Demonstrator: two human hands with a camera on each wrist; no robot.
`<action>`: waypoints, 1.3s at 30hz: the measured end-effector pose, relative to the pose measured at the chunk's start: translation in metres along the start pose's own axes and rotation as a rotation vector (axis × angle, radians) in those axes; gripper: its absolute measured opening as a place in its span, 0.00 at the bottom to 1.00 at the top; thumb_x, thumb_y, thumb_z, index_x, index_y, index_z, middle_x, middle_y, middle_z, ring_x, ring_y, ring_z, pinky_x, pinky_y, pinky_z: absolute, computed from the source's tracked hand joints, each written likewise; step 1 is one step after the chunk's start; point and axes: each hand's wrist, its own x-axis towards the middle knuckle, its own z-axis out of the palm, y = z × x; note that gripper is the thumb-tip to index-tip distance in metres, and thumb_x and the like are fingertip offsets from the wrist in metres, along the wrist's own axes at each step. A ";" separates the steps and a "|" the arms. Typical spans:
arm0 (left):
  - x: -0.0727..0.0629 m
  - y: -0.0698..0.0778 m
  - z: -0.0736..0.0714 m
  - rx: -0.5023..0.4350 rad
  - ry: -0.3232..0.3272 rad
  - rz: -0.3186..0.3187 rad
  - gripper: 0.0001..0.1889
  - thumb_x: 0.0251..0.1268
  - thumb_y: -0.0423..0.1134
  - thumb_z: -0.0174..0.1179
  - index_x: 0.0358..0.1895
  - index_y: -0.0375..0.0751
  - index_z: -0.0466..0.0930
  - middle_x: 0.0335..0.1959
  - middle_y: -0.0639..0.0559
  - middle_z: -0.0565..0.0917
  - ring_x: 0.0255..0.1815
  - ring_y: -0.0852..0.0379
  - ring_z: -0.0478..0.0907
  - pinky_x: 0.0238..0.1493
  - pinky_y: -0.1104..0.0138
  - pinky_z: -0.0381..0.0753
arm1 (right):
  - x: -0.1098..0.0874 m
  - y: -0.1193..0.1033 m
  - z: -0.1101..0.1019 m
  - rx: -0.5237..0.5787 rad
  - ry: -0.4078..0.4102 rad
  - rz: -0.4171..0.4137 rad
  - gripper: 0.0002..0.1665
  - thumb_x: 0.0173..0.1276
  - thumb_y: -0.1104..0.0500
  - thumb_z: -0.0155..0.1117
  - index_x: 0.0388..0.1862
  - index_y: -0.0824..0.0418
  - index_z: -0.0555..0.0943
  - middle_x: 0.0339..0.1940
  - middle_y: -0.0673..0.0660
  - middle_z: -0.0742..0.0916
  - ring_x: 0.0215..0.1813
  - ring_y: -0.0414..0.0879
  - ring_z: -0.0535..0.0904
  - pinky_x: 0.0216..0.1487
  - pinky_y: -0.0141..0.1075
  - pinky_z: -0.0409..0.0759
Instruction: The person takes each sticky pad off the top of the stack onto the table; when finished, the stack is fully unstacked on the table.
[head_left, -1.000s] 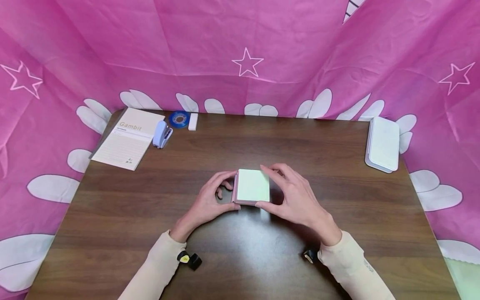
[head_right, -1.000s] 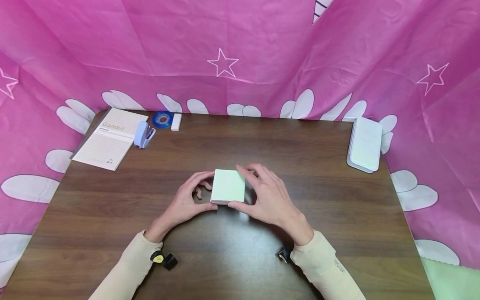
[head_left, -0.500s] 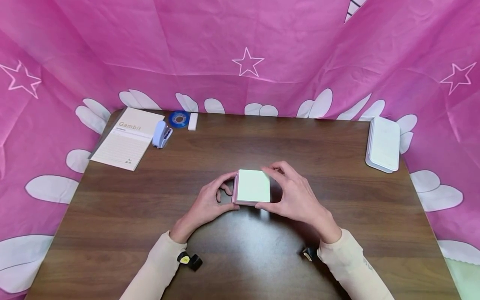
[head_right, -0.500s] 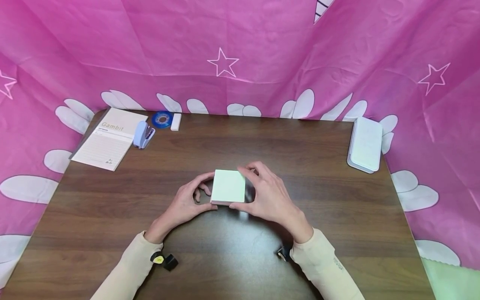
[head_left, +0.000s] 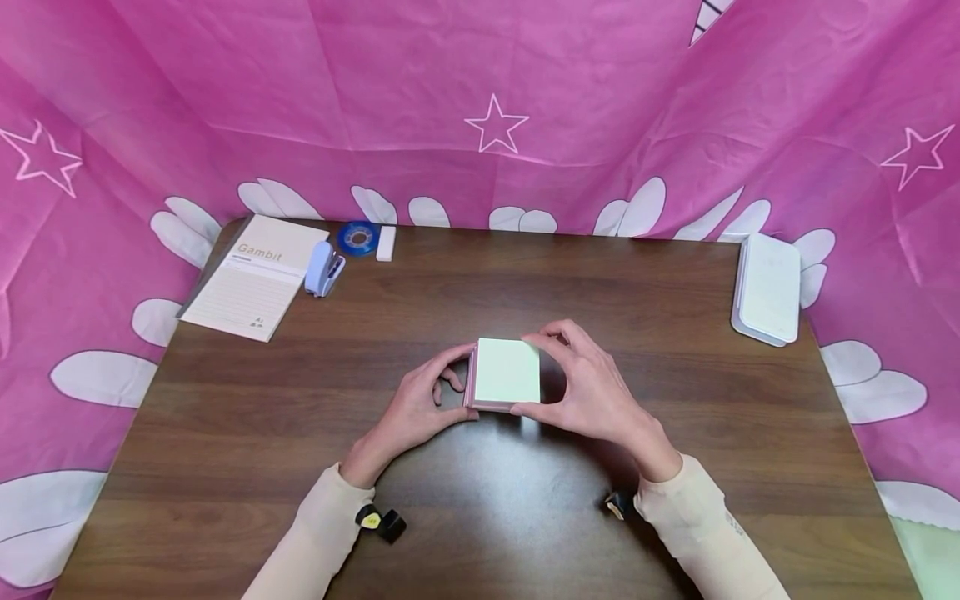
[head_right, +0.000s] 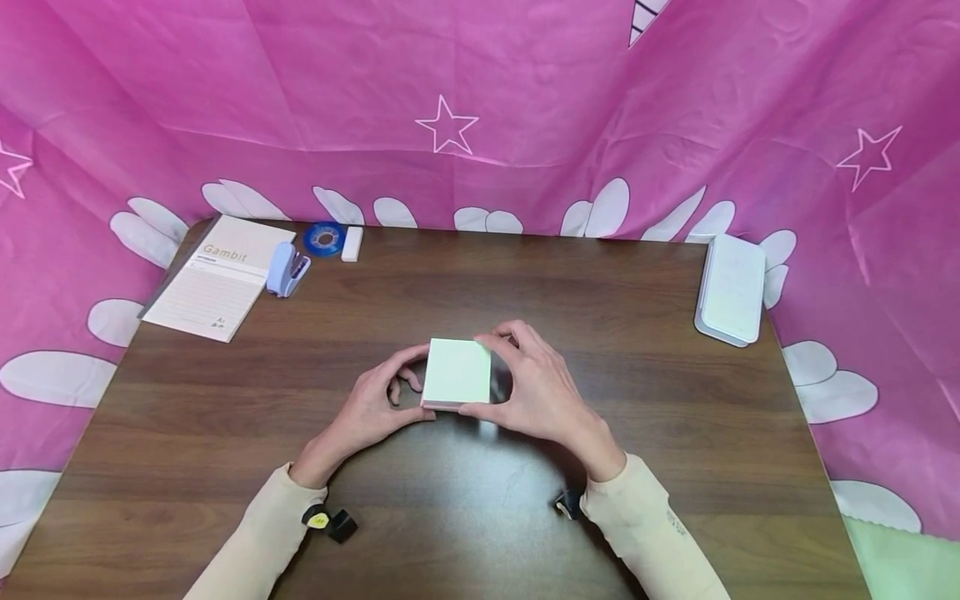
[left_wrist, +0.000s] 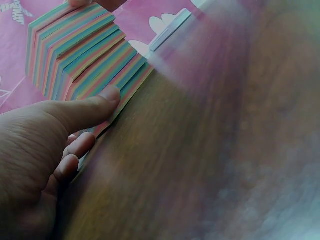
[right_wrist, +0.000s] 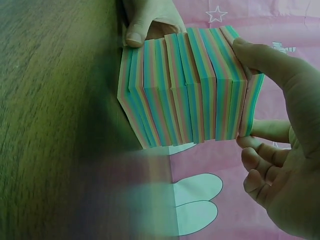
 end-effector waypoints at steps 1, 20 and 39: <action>0.000 0.000 0.000 0.002 0.000 0.001 0.52 0.53 0.36 0.90 0.83 0.54 0.72 0.43 0.55 0.86 0.33 0.60 0.76 0.33 0.67 0.74 | 0.000 0.001 0.000 0.008 0.004 -0.004 0.52 0.47 0.42 0.96 0.70 0.59 0.85 0.63 0.57 0.82 0.63 0.53 0.83 0.57 0.55 0.84; 0.001 -0.001 0.000 0.018 0.007 0.017 0.52 0.52 0.34 0.90 0.82 0.52 0.73 0.41 0.54 0.87 0.31 0.61 0.75 0.32 0.68 0.74 | 0.009 0.035 -0.035 0.159 0.114 0.063 0.51 0.47 0.54 0.97 0.72 0.58 0.84 0.63 0.58 0.80 0.49 0.48 0.77 0.45 0.39 0.75; 0.000 -0.001 0.001 0.013 0.005 0.018 0.52 0.52 0.33 0.89 0.83 0.53 0.72 0.44 0.53 0.86 0.32 0.60 0.75 0.33 0.68 0.73 | 0.029 0.142 -0.024 0.000 0.021 0.305 0.48 0.55 0.48 0.92 0.71 0.65 0.82 0.64 0.65 0.78 0.52 0.58 0.78 0.53 0.51 0.74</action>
